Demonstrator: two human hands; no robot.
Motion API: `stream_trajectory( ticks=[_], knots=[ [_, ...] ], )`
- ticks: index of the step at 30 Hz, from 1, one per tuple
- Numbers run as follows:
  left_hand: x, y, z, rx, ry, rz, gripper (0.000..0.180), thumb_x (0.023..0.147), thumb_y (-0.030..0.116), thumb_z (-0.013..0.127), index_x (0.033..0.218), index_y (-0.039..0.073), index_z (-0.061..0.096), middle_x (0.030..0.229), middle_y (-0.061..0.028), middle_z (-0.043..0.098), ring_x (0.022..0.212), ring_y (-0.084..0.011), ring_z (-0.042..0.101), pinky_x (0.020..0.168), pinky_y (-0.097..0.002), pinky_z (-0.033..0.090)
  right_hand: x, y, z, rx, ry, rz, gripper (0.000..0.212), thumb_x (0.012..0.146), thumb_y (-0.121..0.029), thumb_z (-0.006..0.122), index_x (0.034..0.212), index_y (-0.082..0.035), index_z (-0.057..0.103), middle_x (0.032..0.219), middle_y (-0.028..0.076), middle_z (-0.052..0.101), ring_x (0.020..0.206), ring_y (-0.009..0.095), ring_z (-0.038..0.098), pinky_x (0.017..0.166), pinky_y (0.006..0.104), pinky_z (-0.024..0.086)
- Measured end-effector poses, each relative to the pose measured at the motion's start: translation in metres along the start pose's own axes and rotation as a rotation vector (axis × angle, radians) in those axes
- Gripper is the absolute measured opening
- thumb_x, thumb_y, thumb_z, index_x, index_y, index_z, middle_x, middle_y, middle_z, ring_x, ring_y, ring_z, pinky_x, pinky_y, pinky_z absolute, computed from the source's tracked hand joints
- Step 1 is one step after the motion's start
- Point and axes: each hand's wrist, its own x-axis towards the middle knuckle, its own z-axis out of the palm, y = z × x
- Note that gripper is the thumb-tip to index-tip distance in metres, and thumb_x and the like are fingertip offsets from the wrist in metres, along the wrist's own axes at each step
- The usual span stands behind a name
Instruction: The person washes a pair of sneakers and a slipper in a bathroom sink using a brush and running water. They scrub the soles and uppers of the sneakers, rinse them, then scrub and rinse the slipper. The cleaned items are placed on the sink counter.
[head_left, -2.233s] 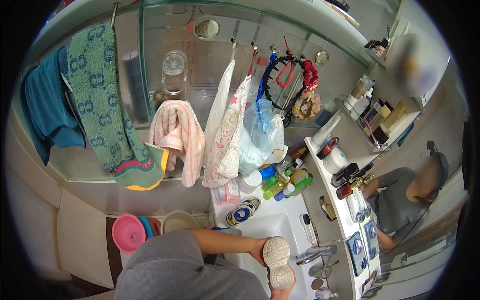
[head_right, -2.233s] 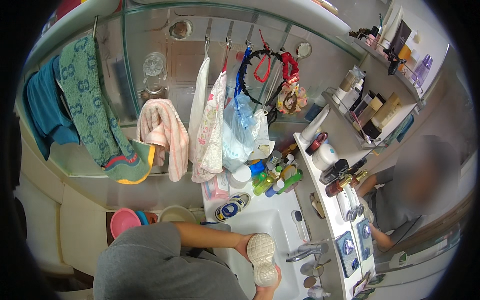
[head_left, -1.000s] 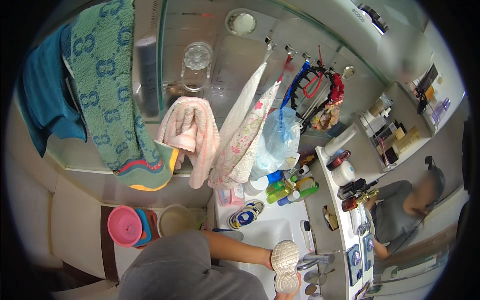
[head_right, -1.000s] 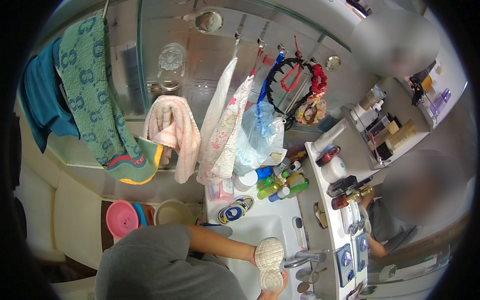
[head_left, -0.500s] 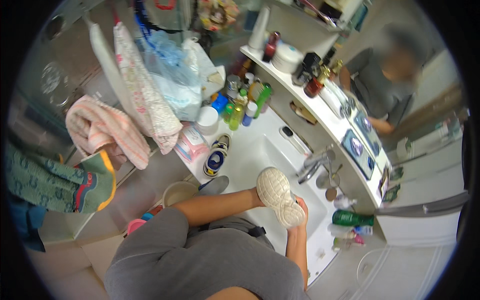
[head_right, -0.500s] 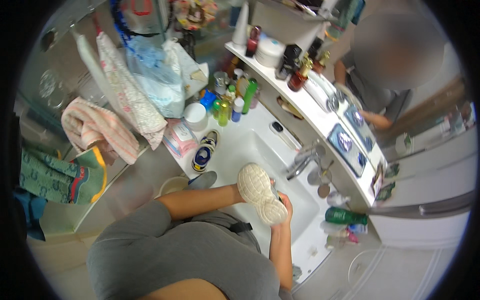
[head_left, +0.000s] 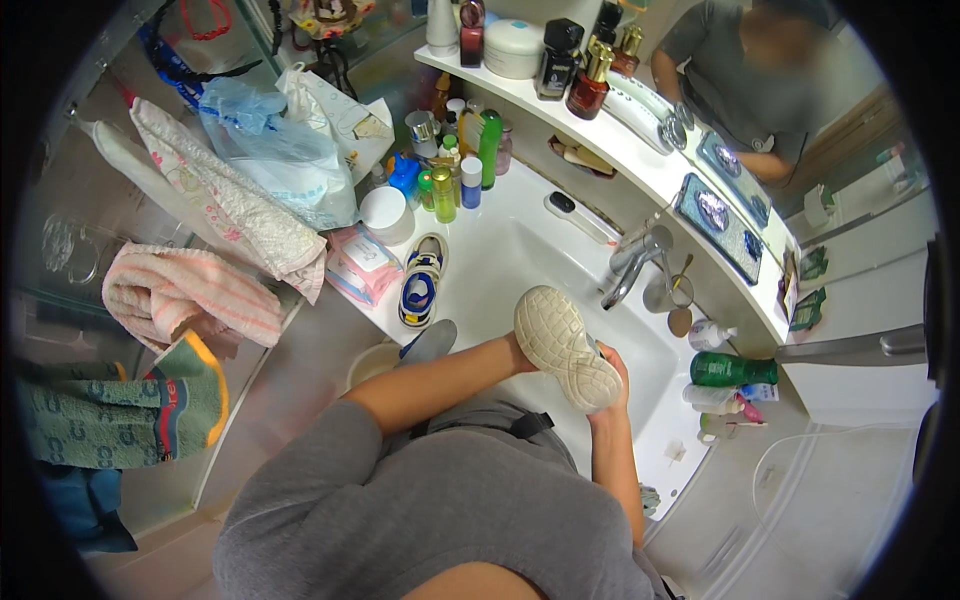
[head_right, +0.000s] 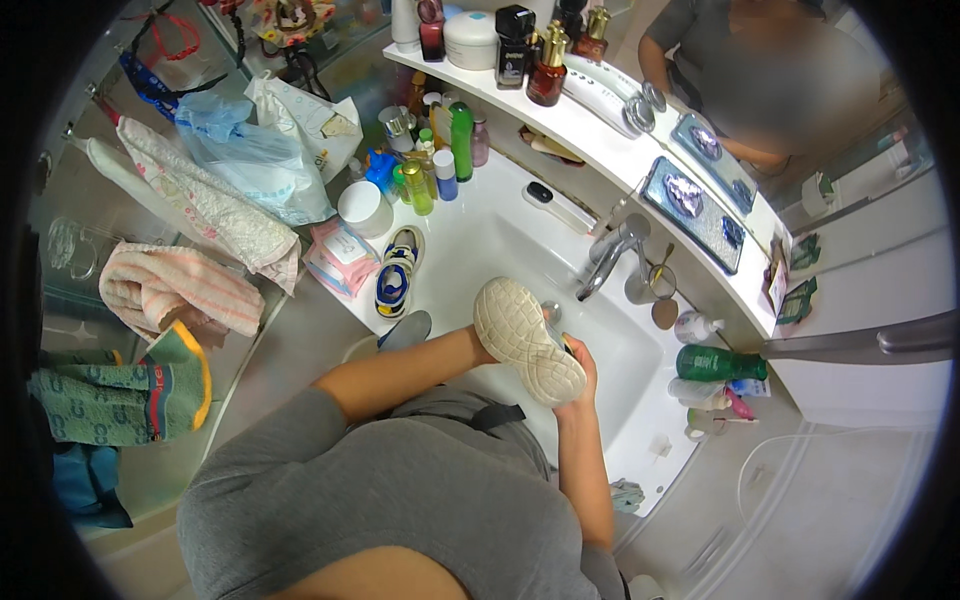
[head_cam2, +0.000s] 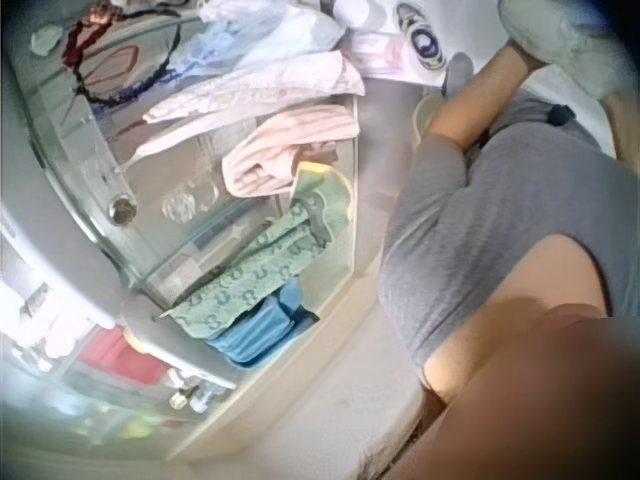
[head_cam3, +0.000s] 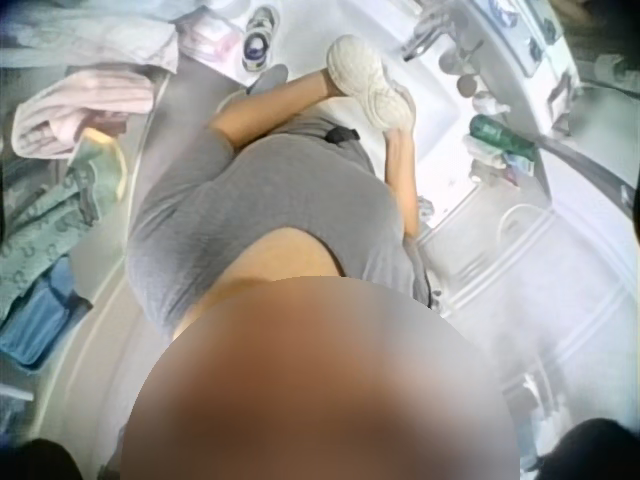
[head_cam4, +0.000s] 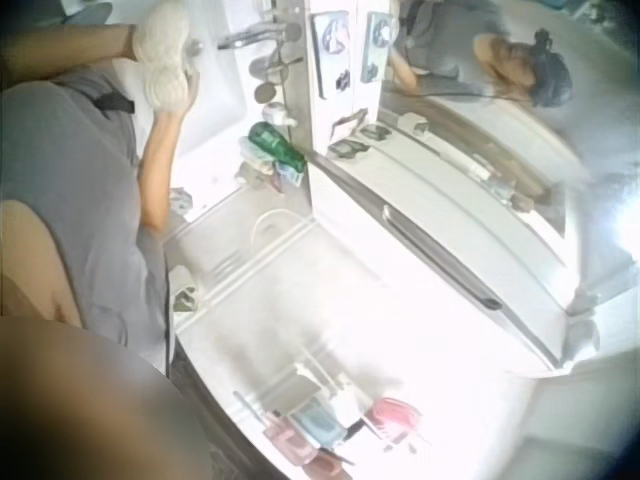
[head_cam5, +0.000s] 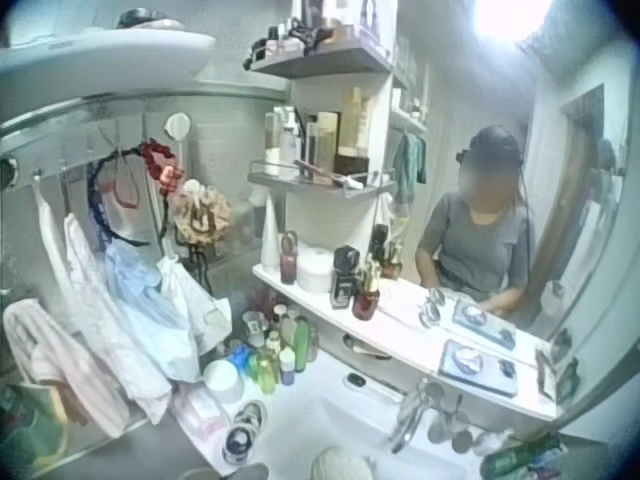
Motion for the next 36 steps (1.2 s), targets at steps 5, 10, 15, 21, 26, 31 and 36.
stream_trajectory(
  ticks=[5, 10, 15, 21, 26, 31, 36],
  knots=[
    [-0.001, 0.014, -0.042, -1.507, 0.19, -1.034, 0.026, 0.101, 0.026, 0.054, 0.123, 0.014, 0.06, 0.119, -0.0029, 0.064, 0.112, -0.0145, 0.059, 0.098, -0.0333, 0.048, 0.002, -0.004, -0.016, 0.039, 0.073, 0.007, 0.026, 0.097, -0.028, 0.057, 0.097, -0.005, 0.068, 0.091, 0.009, 0.072, 0.08, 0.021, 0.069, 0.074, 0.0355, 0.055],
    [-0.056, -0.009, -0.094, -0.392, 0.309, -0.828, 0.018, 0.101, 0.018, 0.054, 0.113, 0.009, 0.064, 0.104, -0.0038, 0.067, 0.094, -0.0146, 0.061, 0.083, -0.0309, 0.049, -0.017, -0.02, -0.02, -0.155, 0.208, -0.193, 0.024, 0.093, -0.024, 0.062, 0.097, -0.002, 0.069, 0.089, 0.007, 0.071, 0.079, 0.017, 0.065, 0.077, 0.0296, 0.049],
    [-0.097, -0.023, -0.147, 0.14, 0.411, -0.558, 0.015, 0.094, 0.004, 0.06, 0.108, 0.002, 0.065, 0.102, -0.0092, 0.066, 0.096, -0.0194, 0.061, 0.085, -0.0322, 0.049, -0.036, -0.03, -0.066, -0.923, 0.354, -0.301, 0.023, 0.089, -0.025, 0.07, 0.09, -0.002, 0.071, 0.073, -0.001, 0.064, 0.066, 0.009, 0.053, 0.063, 0.0274, 0.043],
    [-0.104, 0.016, -0.155, 0.693, 0.18, -0.649, 0.053, 0.084, 0.023, 0.072, 0.129, 0.003, 0.051, 0.134, -0.0205, 0.049, 0.13, -0.0392, 0.041, 0.106, -0.0508, 0.032, -0.062, -0.04, -0.095, -1.274, 0.682, -0.682, 0.027, 0.081, -0.025, 0.074, 0.083, -0.001, 0.064, 0.08, 0.017, 0.06, 0.074, 0.036, 0.058, 0.067, 0.0446, 0.044],
    [-0.109, 0.018, -0.149, 0.848, 0.076, -0.688, 0.071, 0.076, 0.031, 0.082, 0.13, 0.002, 0.048, 0.136, -0.0198, 0.045, 0.131, -0.039, 0.038, 0.105, -0.0533, 0.03, -0.104, -0.047, -0.147, -1.58, 0.915, -0.77, 0.024, 0.082, -0.025, 0.073, 0.084, -0.003, 0.063, 0.083, 0.014, 0.062, 0.083, 0.035, 0.059, 0.072, 0.0474, 0.04],
    [-0.109, 0.021, -0.155, 0.875, -0.007, -0.751, 0.065, 0.07, 0.028, 0.086, 0.123, 0.007, 0.054, 0.132, -0.0194, 0.043, 0.124, -0.0404, 0.04, 0.098, -0.0537, 0.036, -0.133, -0.031, -0.176, -1.757, 1.009, -0.826, 0.02, 0.083, -0.021, 0.073, 0.087, -0.005, 0.063, 0.087, 0.011, 0.059, 0.087, 0.032, 0.056, 0.074, 0.0469, 0.038],
    [-0.113, 0.015, -0.157, 0.765, 0.011, -0.669, 0.049, 0.074, 0.015, 0.081, 0.116, 0.004, 0.059, 0.13, -0.0185, 0.048, 0.121, -0.0405, 0.044, 0.101, -0.0506, 0.037, -0.136, -0.012, -0.208, -1.911, 1.248, -0.616, 0.024, 0.077, -0.019, 0.078, 0.091, -0.005, 0.064, 0.095, 0.012, 0.061, 0.093, 0.034, 0.058, 0.077, 0.049, 0.043]
  ],
)
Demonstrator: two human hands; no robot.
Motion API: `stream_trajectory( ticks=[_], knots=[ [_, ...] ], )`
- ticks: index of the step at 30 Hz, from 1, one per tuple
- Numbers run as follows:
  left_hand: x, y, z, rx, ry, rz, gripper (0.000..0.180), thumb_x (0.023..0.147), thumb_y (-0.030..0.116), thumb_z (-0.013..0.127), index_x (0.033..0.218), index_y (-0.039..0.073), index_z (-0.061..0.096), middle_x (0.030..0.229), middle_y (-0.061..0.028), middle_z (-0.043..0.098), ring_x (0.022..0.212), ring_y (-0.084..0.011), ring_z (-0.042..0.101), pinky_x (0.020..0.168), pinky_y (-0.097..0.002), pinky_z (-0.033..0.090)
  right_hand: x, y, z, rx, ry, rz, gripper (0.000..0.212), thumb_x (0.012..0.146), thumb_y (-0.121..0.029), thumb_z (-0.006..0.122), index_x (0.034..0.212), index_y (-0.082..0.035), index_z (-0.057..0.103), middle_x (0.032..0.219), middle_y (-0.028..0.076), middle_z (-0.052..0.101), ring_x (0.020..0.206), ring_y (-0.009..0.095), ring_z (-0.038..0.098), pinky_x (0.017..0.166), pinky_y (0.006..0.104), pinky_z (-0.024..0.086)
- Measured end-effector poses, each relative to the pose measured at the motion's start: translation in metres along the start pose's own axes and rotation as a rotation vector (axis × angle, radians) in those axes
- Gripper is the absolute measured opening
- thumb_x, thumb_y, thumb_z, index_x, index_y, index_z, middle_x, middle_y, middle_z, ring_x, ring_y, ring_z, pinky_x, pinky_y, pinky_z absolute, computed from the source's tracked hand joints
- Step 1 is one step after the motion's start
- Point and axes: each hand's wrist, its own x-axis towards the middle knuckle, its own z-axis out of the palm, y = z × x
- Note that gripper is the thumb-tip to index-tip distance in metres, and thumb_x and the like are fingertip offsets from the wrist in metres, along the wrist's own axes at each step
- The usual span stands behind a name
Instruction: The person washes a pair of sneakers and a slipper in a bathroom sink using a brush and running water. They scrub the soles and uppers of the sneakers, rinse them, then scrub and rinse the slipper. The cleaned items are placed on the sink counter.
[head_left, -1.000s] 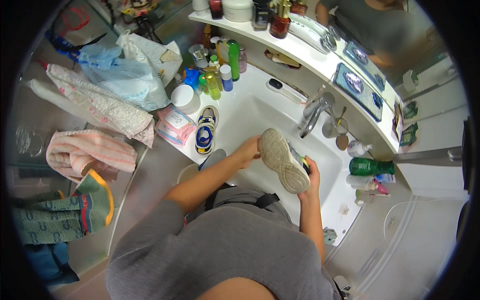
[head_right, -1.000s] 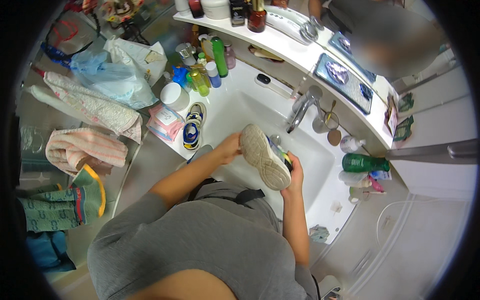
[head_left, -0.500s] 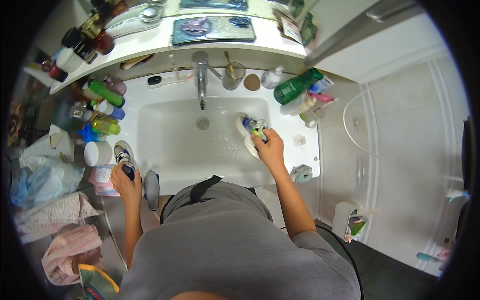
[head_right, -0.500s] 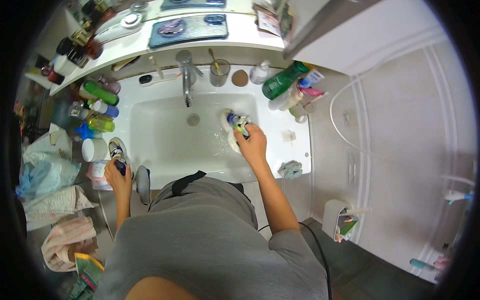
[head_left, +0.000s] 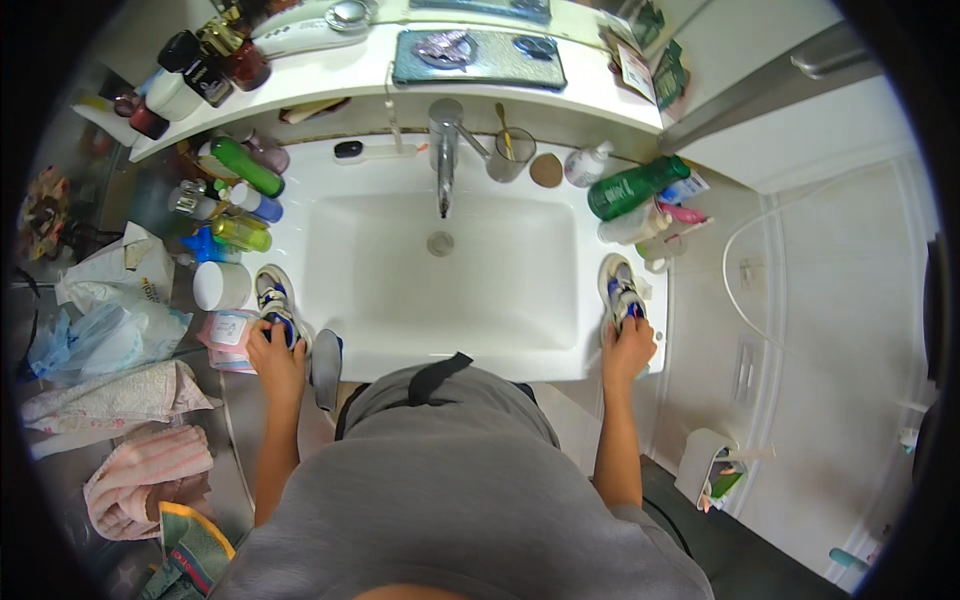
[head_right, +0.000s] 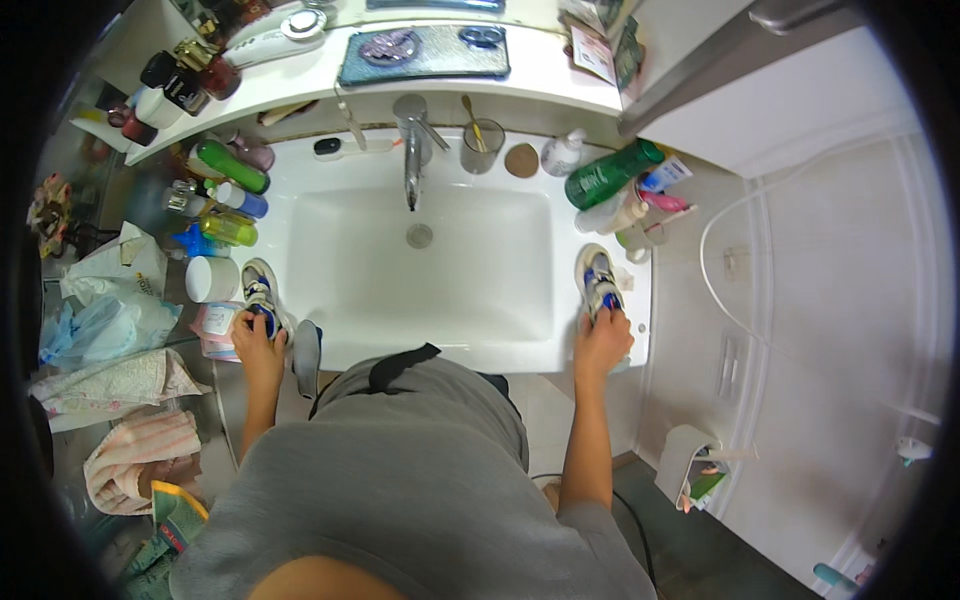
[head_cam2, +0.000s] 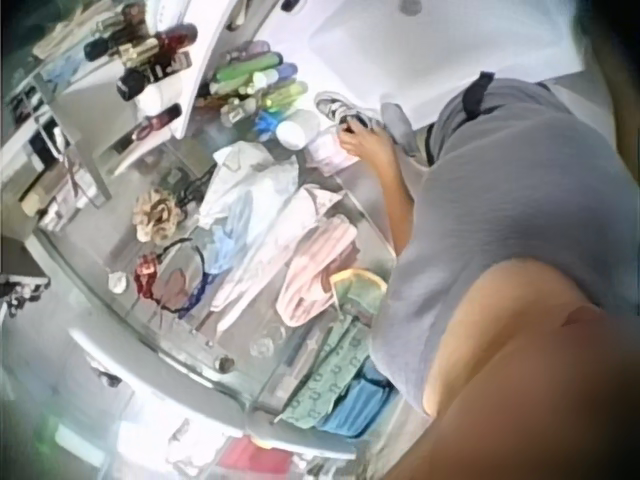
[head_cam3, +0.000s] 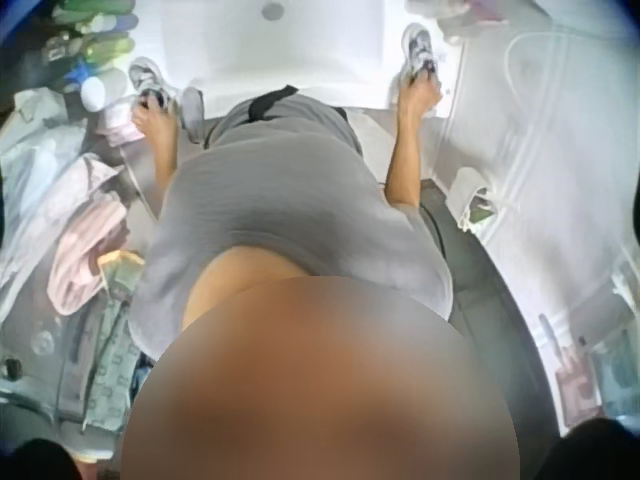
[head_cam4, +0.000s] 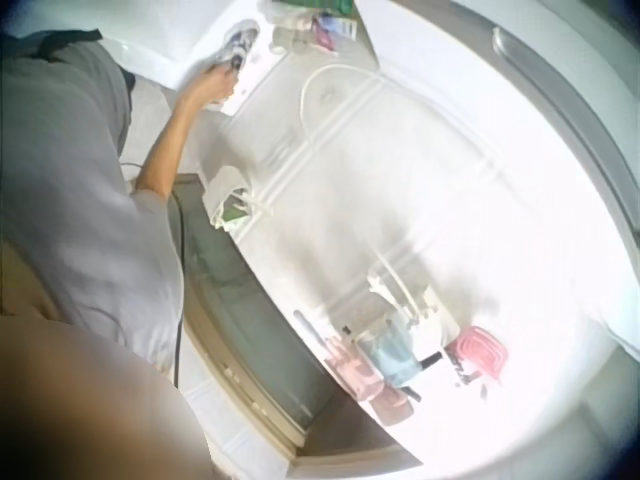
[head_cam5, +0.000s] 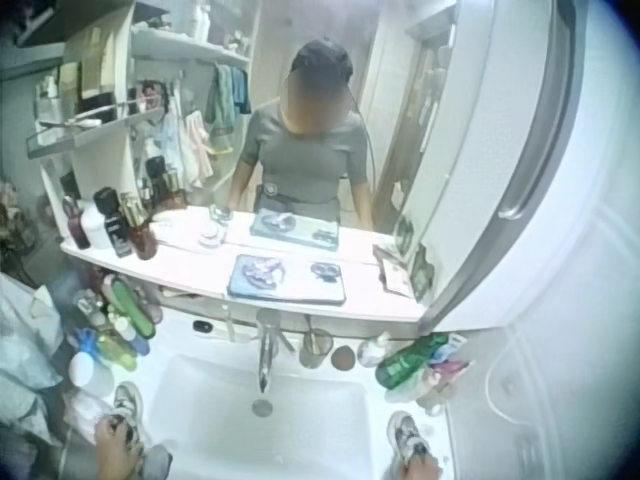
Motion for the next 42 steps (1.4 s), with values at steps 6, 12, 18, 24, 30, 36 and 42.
stream_trajectory(
  ticks=[6, 12, 18, 24, 30, 36, 42],
  knots=[
    [-0.008, -0.018, -0.007, -0.125, 0.111, -0.021, 0.031, 0.08, 0.001, 0.069, 0.111, 0.001, 0.063, 0.113, -0.018, 0.063, 0.115, -0.0406, 0.052, 0.102, -0.0462, 0.04, 0.02, -0.021, -0.024, 0.023, 0.101, 0.169, 0.05, 0.071, -0.016, 0.079, 0.113, -0.005, 0.054, 0.114, 0.018, 0.05, 0.112, 0.038, 0.047, 0.09, 0.0512, 0.039],
    [-0.006, 0.01, -0.051, -0.318, 0.182, 0.034, 0.02, 0.087, 0.0, 0.063, 0.107, -0.001, 0.064, 0.119, -0.0229, 0.062, 0.119, -0.0401, 0.056, 0.103, -0.0439, 0.042, 0.034, -0.086, -0.026, 0.445, -0.003, -0.104, 0.059, 0.07, -0.018, 0.079, 0.12, -0.005, 0.051, 0.12, 0.018, 0.046, 0.117, 0.039, 0.041, 0.1, 0.0495, 0.033],
    [-0.001, 0.072, -0.055, -1.01, 0.107, 0.019, 0.019, 0.081, -0.004, 0.071, 0.098, -0.002, 0.062, 0.107, -0.018, 0.066, 0.126, -0.0359, 0.058, 0.101, -0.0398, 0.045, 0.046, -0.212, -0.042, 1.35, -0.738, -0.183, 0.068, 0.087, -0.031, 0.077, 0.141, -0.007, 0.042, 0.138, 0.016, 0.049, 0.118, 0.027, 0.055, 0.1, 0.0396, 0.046],
    [0.021, 0.127, -0.061, -0.818, 0.146, 0.537, 0.019, 0.077, -0.007, 0.073, 0.092, 0.002, 0.067, 0.102, -0.0111, 0.067, 0.125, -0.0381, 0.057, 0.105, -0.0465, 0.045, 0.085, -0.277, -0.089, 1.914, -1.028, -0.032, 0.063, 0.094, -0.025, 0.068, 0.147, -0.004, 0.04, 0.136, 0.017, 0.058, 0.119, 0.025, 0.06, 0.102, 0.0373, 0.048],
    [0.035, 0.145, -0.05, -1.555, 0.07, 0.141, 0.036, 0.087, 0.008, 0.069, 0.121, 0.006, 0.057, 0.132, -0.0094, 0.055, 0.137, -0.0308, 0.046, 0.111, -0.0464, 0.038, 0.106, -0.27, -0.113, 1.724, -0.653, -0.364, 0.045, 0.095, -0.008, 0.066, 0.138, 0.001, 0.054, 0.135, 0.013, 0.062, 0.123, 0.021, 0.058, 0.105, 0.0318, 0.045],
    [0.056, 0.142, -0.036, -2.107, -0.916, -0.231, 0.079, 0.099, 0.071, 0.02, 0.154, 0.014, 0.028, 0.151, -0.012, 0.043, 0.137, -0.0296, 0.047, 0.107, -0.0574, 0.044, 0.14, -0.266, -0.15, 1.654, -0.856, -0.737, 0.058, 0.082, -0.003, 0.075, 0.137, -0.002, 0.056, 0.138, 0.013, 0.061, 0.128, 0.022, 0.057, 0.108, 0.0353, 0.045],
    [0.077, 0.145, -0.009, -2.423, -0.912, -0.183, 0.062, 0.101, 0.054, 0.046, 0.149, 0.015, 0.04, 0.141, -0.0093, 0.055, 0.128, -0.0241, 0.055, 0.105, -0.0436, 0.047, 0.15, -0.285, -0.14, 1.516, -0.844, -0.946, 0.07, 0.078, -0.001, 0.077, 0.143, -0.008, 0.053, 0.136, 0.011, 0.063, 0.126, 0.022, 0.058, 0.107, 0.0364, 0.046]
  ],
)
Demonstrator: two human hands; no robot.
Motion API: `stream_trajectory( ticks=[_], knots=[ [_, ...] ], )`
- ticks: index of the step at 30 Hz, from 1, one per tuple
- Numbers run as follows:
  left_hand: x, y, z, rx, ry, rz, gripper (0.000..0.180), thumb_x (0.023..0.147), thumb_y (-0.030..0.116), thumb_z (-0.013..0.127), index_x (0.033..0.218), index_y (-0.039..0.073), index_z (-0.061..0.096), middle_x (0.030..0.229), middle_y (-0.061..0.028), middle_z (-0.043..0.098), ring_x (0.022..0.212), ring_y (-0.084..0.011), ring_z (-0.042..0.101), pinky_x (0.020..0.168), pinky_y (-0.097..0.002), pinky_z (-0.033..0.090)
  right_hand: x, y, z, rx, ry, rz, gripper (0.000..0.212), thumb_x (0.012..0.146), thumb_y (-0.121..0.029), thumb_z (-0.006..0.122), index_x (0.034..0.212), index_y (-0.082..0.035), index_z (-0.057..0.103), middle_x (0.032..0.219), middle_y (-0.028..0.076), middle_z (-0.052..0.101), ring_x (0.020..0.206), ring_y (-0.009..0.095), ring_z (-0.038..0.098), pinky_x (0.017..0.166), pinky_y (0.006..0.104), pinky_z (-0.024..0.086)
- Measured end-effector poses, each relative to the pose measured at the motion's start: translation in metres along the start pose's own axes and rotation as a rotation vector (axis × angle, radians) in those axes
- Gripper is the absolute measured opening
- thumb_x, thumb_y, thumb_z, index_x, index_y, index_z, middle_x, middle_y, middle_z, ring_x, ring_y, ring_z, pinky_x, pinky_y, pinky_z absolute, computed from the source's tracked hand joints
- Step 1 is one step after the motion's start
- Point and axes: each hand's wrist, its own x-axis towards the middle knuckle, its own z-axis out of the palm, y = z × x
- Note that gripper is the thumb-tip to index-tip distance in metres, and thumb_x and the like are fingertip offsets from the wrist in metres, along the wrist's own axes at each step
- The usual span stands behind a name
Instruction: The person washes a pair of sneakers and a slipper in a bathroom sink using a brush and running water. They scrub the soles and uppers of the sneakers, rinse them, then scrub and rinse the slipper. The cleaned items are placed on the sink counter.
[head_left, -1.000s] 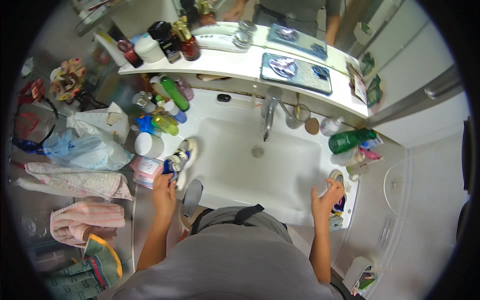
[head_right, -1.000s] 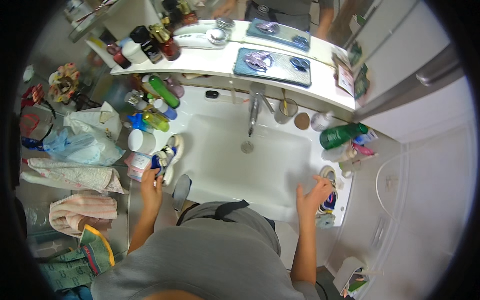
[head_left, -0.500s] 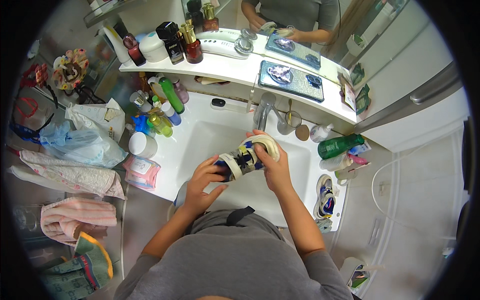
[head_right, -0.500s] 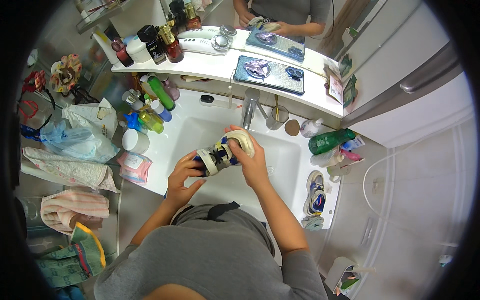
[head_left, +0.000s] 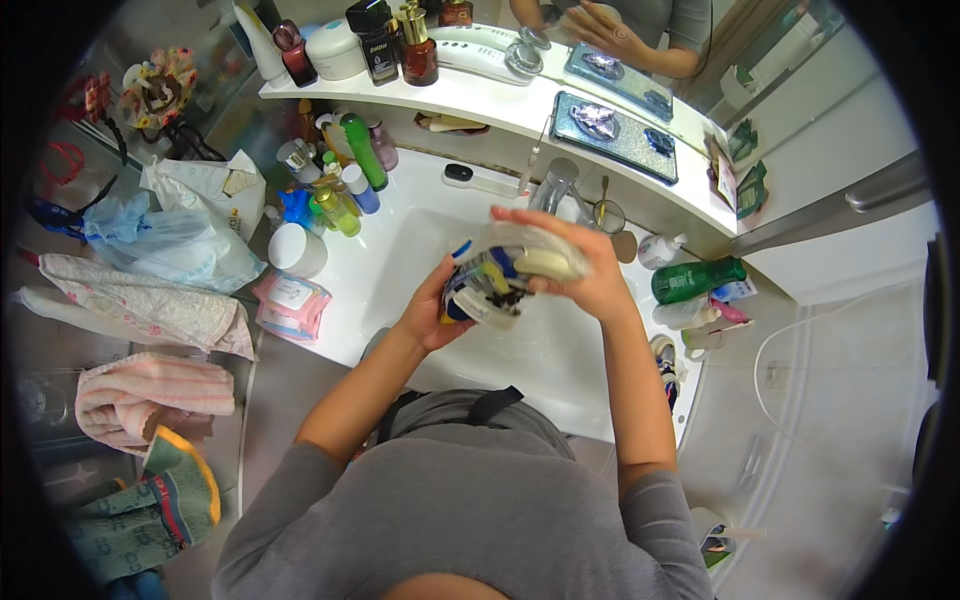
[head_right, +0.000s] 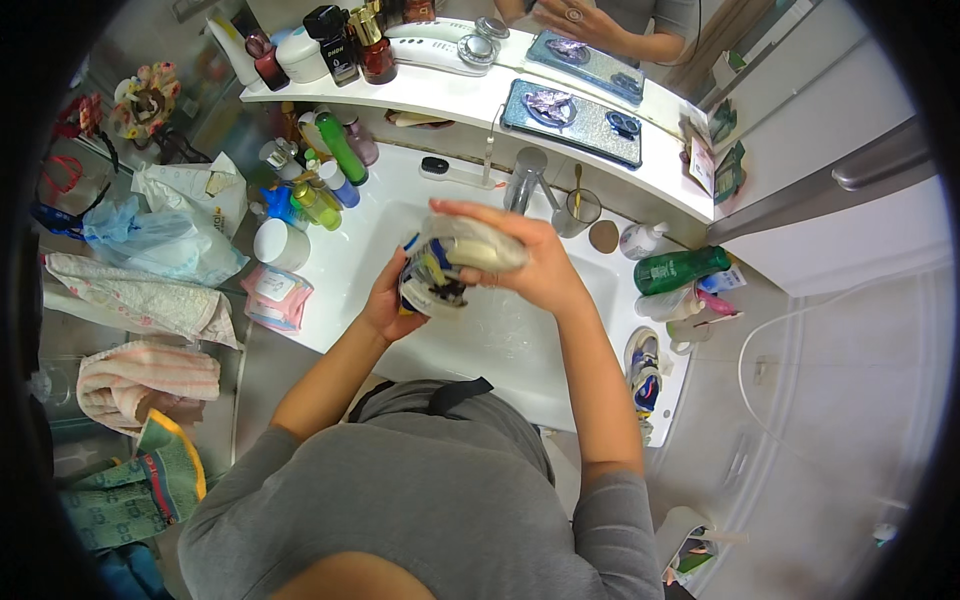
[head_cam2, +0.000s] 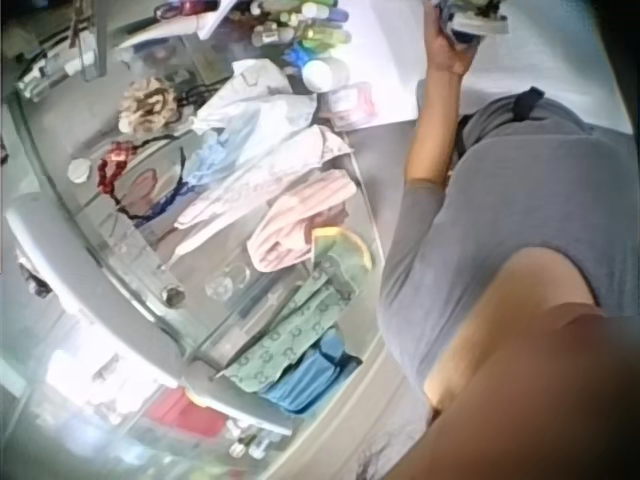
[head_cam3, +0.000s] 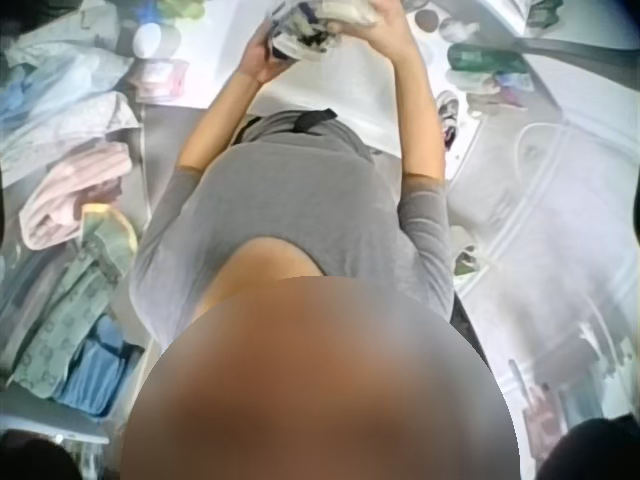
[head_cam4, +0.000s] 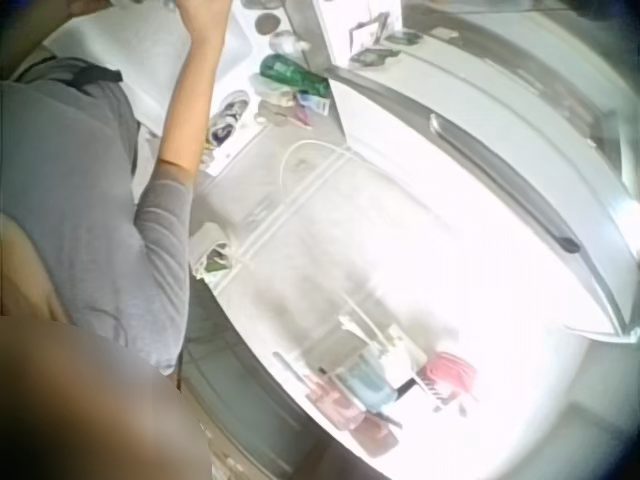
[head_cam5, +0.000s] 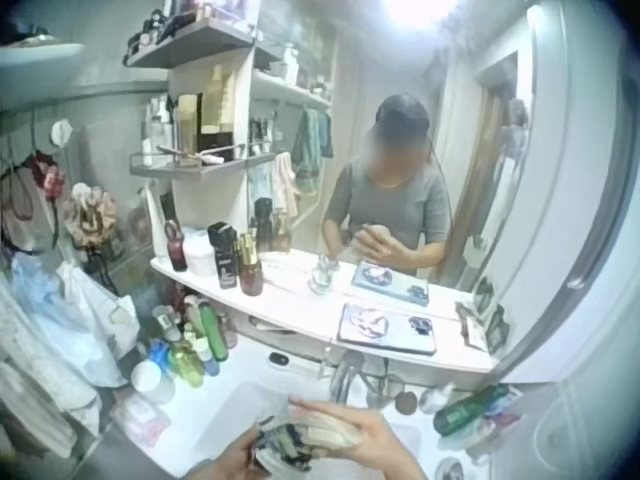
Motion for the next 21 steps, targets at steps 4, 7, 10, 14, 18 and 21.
stream_trajectory(
  ticks=[4, 7, 10, 14, 18, 21],
  knots=[
    [-0.004, 0.015, 0.002, 0.164, 0.119, 0.226, 0.058, 0.098, 0.041, 0.061, 0.145, 0.013, 0.043, 0.14, -0.0092, 0.055, 0.127, -0.0233, 0.055, 0.108, -0.0408, 0.044, 0.002, 0.034, 0.005, 0.347, 0.402, 0.247, 0.064, 0.092, -0.01, 0.07, 0.149, -0.01, 0.042, 0.138, 0.011, 0.058, 0.118, 0.021, 0.061, 0.103, 0.0385, 0.05],
    [-0.006, 0.026, 0.009, 0.276, 0.063, 0.419, 0.063, 0.093, 0.032, 0.071, 0.144, 0.011, 0.042, 0.139, -0.0082, 0.053, 0.129, -0.0231, 0.052, 0.109, -0.0401, 0.043, -0.027, 0.065, 0.027, 0.689, 0.538, 0.442, 0.048, 0.095, -0.016, 0.067, 0.139, -0.008, 0.05, 0.129, 0.01, 0.06, 0.117, 0.021, 0.061, 0.102, 0.0377, 0.05],
    [-0.007, 0.031, 0.016, 0.314, 0.08, 0.428, 0.072, 0.086, 0.024, 0.079, 0.143, 0.011, 0.038, 0.138, -0.0074, 0.051, 0.131, -0.0233, 0.05, 0.11, -0.0398, 0.041, -0.046, 0.084, 0.051, 0.872, 0.426, 0.712, 0.033, 0.097, -0.016, 0.065, 0.128, -0.006, 0.056, 0.123, 0.01, 0.063, 0.116, 0.023, 0.061, 0.102, 0.0379, 0.05],
    [-0.004, 0.033, 0.016, 0.458, 0.061, 0.456, 0.077, 0.081, 0.018, 0.083, 0.143, 0.011, 0.037, 0.136, -0.007, 0.051, 0.13, -0.0226, 0.049, 0.111, -0.0391, 0.039, -0.041, 0.077, 0.065, 1.112, 0.345, 0.705, 0.021, 0.1, -0.013, 0.057, 0.119, -0.003, 0.061, 0.12, 0.008, 0.062, 0.107, 0.021, 0.063, 0.092, 0.0353, 0.054],
    [-0.002, 0.033, 0.017, 0.551, 0.022, 0.478, 0.081, 0.079, 0.015, 0.084, 0.143, 0.012, 0.036, 0.135, -0.0075, 0.051, 0.13, -0.0232, 0.048, 0.11, -0.0399, 0.038, -0.05, 0.109, 0.057, 1.403, 0.13, 0.581, 0.02, 0.099, -0.013, 0.059, 0.117, -0.004, 0.061, 0.115, 0.005, 0.062, 0.096, 0.016, 0.059, 0.081, 0.0295, 0.052],
    [0.0, 0.034, 0.016, 0.476, -0.035, 0.416, 0.085, 0.077, 0.014, 0.085, 0.144, 0.012, 0.034, 0.135, -0.0079, 0.05, 0.13, -0.0239, 0.048, 0.11, -0.04, 0.038, -0.056, 0.111, 0.062, 1.515, 0.055, 0.483, 0.022, 0.098, -0.016, 0.061, 0.118, -0.006, 0.059, 0.114, 0.004, 0.062, 0.094, 0.015, 0.057, 0.079, 0.0284, 0.05]
  ],
)
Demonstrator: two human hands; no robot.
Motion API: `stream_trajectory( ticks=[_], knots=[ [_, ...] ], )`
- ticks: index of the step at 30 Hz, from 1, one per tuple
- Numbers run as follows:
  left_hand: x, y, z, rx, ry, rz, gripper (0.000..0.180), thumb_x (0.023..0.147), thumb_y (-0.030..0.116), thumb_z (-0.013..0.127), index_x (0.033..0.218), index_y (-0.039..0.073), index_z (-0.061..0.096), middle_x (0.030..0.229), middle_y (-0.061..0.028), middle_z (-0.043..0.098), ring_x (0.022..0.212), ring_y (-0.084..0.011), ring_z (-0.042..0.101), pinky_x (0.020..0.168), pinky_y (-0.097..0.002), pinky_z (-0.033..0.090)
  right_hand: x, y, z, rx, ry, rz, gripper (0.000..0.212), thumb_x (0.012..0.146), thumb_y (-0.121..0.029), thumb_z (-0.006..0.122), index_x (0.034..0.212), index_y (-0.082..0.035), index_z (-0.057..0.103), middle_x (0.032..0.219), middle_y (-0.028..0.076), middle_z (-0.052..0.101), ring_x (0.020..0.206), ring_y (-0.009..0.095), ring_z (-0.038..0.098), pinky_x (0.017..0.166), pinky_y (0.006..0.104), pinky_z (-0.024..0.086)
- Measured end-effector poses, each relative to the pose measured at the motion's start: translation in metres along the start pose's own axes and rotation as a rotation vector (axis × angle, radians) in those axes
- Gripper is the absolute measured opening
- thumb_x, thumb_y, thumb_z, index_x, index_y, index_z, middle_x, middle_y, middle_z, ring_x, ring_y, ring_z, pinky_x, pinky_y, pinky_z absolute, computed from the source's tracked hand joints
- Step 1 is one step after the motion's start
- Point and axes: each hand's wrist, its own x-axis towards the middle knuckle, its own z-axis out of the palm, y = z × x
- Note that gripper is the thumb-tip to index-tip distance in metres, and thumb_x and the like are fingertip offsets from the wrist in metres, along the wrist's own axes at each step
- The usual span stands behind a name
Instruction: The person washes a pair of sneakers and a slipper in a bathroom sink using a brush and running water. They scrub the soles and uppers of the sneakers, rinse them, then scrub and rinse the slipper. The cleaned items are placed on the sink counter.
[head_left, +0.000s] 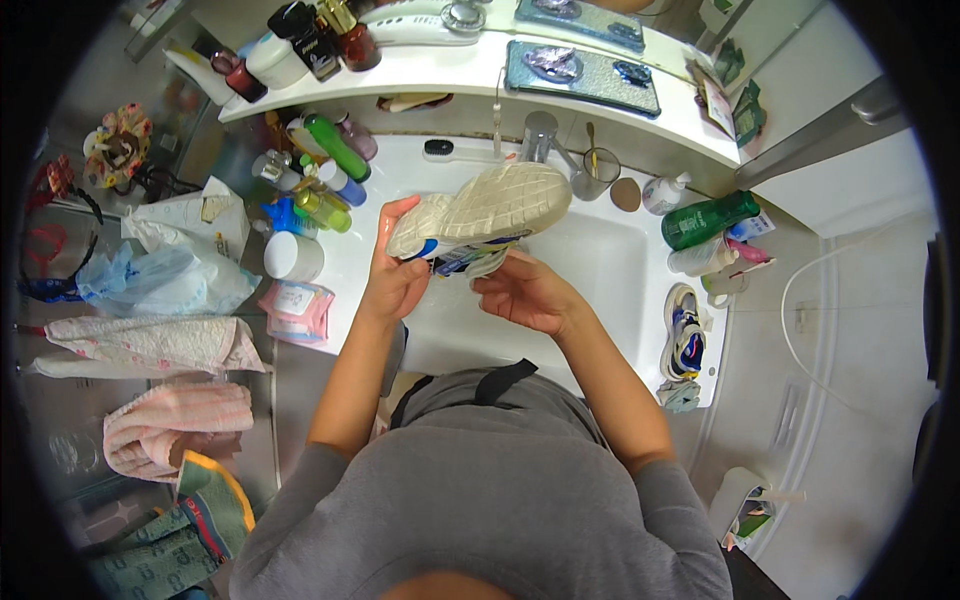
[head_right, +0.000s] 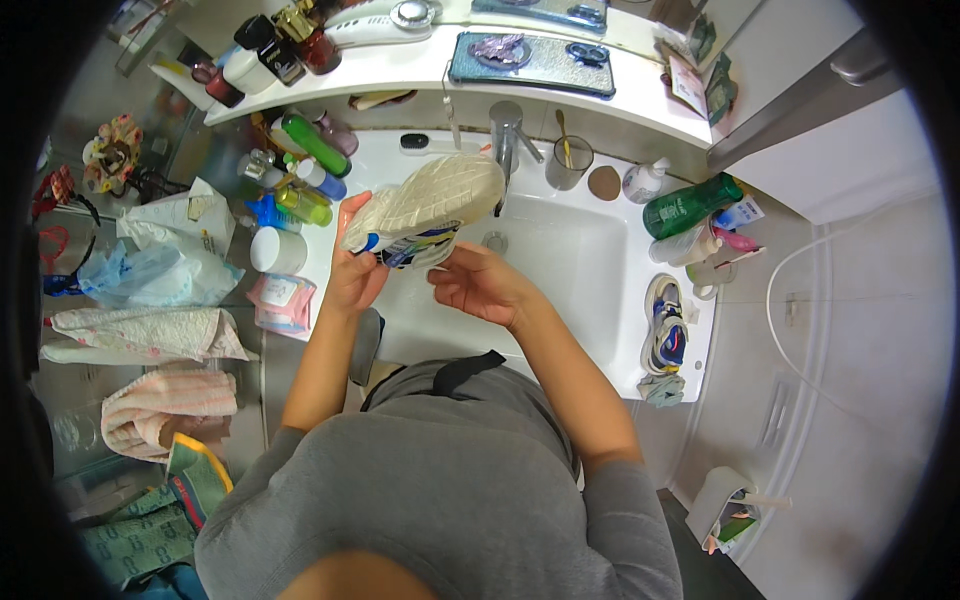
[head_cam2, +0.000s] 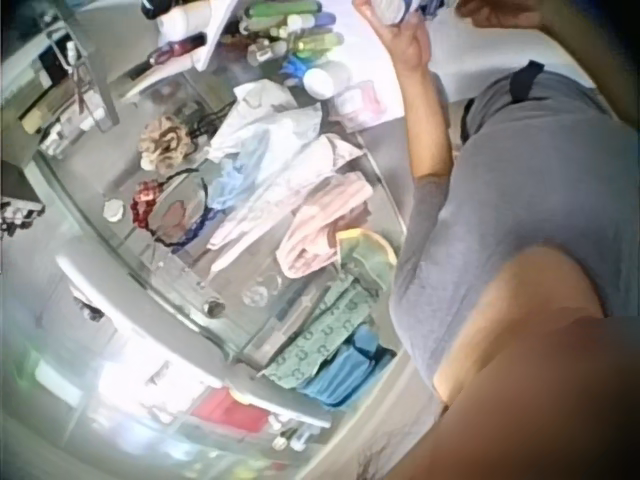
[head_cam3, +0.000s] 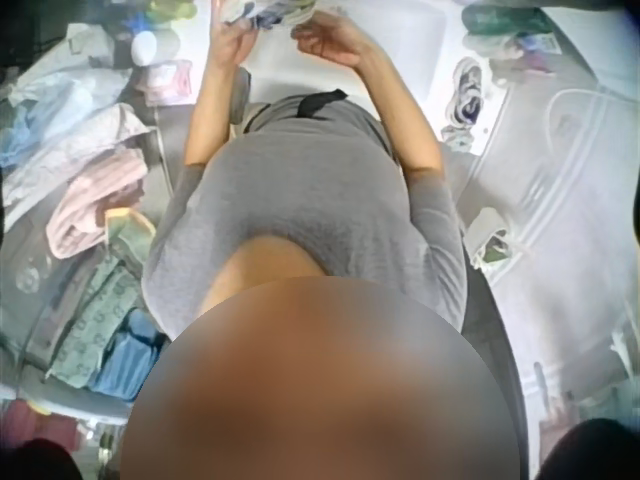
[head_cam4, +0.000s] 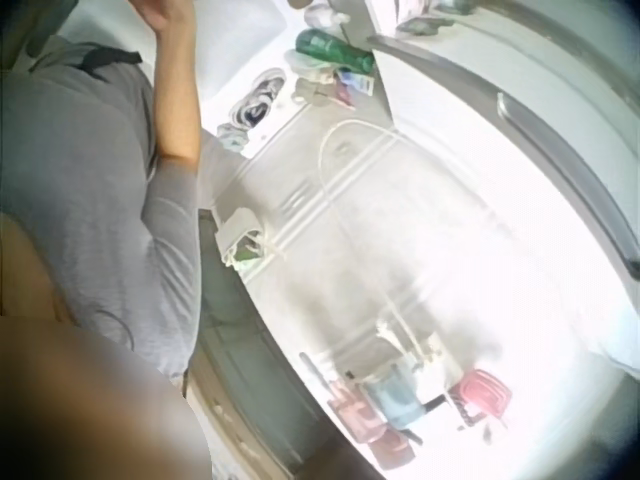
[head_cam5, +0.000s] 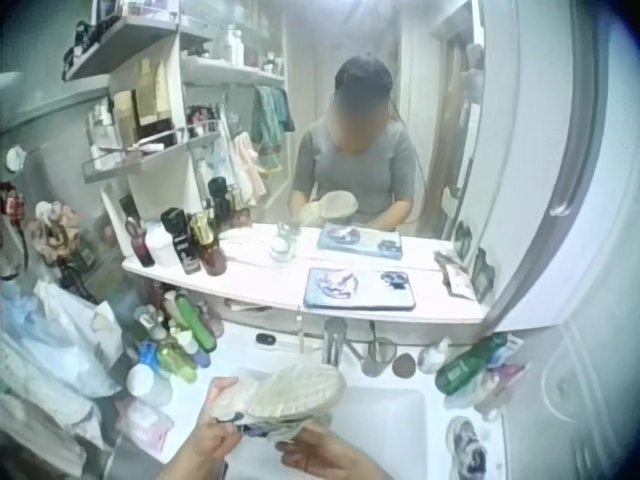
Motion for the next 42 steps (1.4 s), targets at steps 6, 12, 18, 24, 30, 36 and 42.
stream_trajectory(
  ticks=[6, 12, 18, 24, 30, 36, 42],
  knots=[
    [-0.008, -0.004, -0.01, -0.003, 0.0, -0.034, 0.089, 0.072, 0.008, 0.088, 0.143, 0.014, 0.034, 0.134, -0.0075, 0.049, 0.13, -0.0239, 0.047, 0.109, -0.0383, 0.04, -0.012, 0.005, 0.026, -0.066, 0.353, -0.184, 0.031, 0.097, -0.015, 0.061, 0.126, -0.005, 0.053, 0.12, 0.007, 0.06, 0.103, 0.021, 0.06, 0.095, 0.0346, 0.05],
    [-0.015, -0.003, -0.024, 0.315, -0.073, -0.107, 0.093, 0.061, -0.004, 0.086, 0.138, 0.016, 0.036, 0.132, -0.005, 0.048, 0.129, -0.023, 0.048, 0.106, -0.0367, 0.045, -0.018, -0.005, 0.022, 0.082, 0.235, -0.115, 0.04, 0.104, -0.041, 0.039, 0.126, -0.012, 0.055, 0.125, 0.007, 0.062, 0.103, 0.026, 0.062, 0.08, 0.0373, 0.051],
    [-0.009, 0.0, 0.002, 0.211, -0.259, -0.144, 0.078, 0.081, 0.031, 0.077, 0.144, 0.015, 0.034, 0.141, -0.0115, 0.05, 0.13, -0.0284, 0.051, 0.103, -0.0413, 0.048, -0.026, -0.006, -0.002, -0.05, 0.228, -0.188, 0.034, 0.1, -0.035, 0.05, 0.123, -0.012, 0.059, 0.114, 0.006, 0.066, 0.099, 0.022, 0.065, 0.082, 0.0376, 0.055],
    [-0.022, -0.047, -0.012, -0.382, 0.175, -0.656, 0.062, 0.104, 0.058, 0.034, 0.125, 0.005, 0.06, 0.118, -0.01, 0.068, 0.109, -0.0227, 0.067, 0.093, -0.0399, 0.054, -0.021, 0.008, 0.01, -0.25, 0.297, -0.436, 0.027, 0.099, -0.024, 0.056, 0.121, -0.007, 0.056, 0.106, 0.005, 0.065, 0.098, 0.017, 0.066, 0.082, 0.0303, 0.057],
    [-0.017, -0.079, -0.024, -0.781, -0.065, -0.664, 0.05, 0.104, 0.05, 0.042, 0.109, 0.007, 0.066, 0.104, -0.009, 0.073, 0.095, -0.0212, 0.071, 0.083, -0.0348, 0.057, -0.013, 0.013, -0.018, -0.309, 0.158, -0.436, 0.012, 0.1, -0.02, 0.055, 0.105, -0.009, 0.053, 0.101, 0.002, 0.064, 0.092, 0.014, 0.064, 0.077, 0.0293, 0.057],
    [-0.015, -0.041, 0.014, -0.751, 0.14, -0.807, 0.057, 0.101, 0.05, 0.049, 0.112, -0.003, 0.066, 0.105, -0.0164, 0.073, 0.092, -0.0279, 0.072, 0.081, -0.0373, 0.059, -0.016, 0.012, 0.026, -0.387, 0.411, -0.455, 0.01, 0.098, -0.014, 0.06, 0.103, -0.013, 0.051, 0.087, -0.002, 0.057, 0.075, 0.009, 0.059, 0.063, 0.0237, 0.051],
    [-0.022, -0.04, 0.003, -0.535, 0.08, -0.741, 0.039, 0.099, 0.028, 0.06, 0.123, -0.003, 0.064, 0.112, -0.0175, 0.07, 0.1, -0.0262, 0.07, 0.086, -0.0334, 0.058, -0.014, 0.008, 0.043, -0.586, 0.542, -0.341, 0.011, 0.096, -0.013, 0.061, 0.104, -0.013, 0.053, 0.084, -0.004, 0.052, 0.078, 0.007, 0.055, 0.066, 0.0243, 0.048]
  ],
)
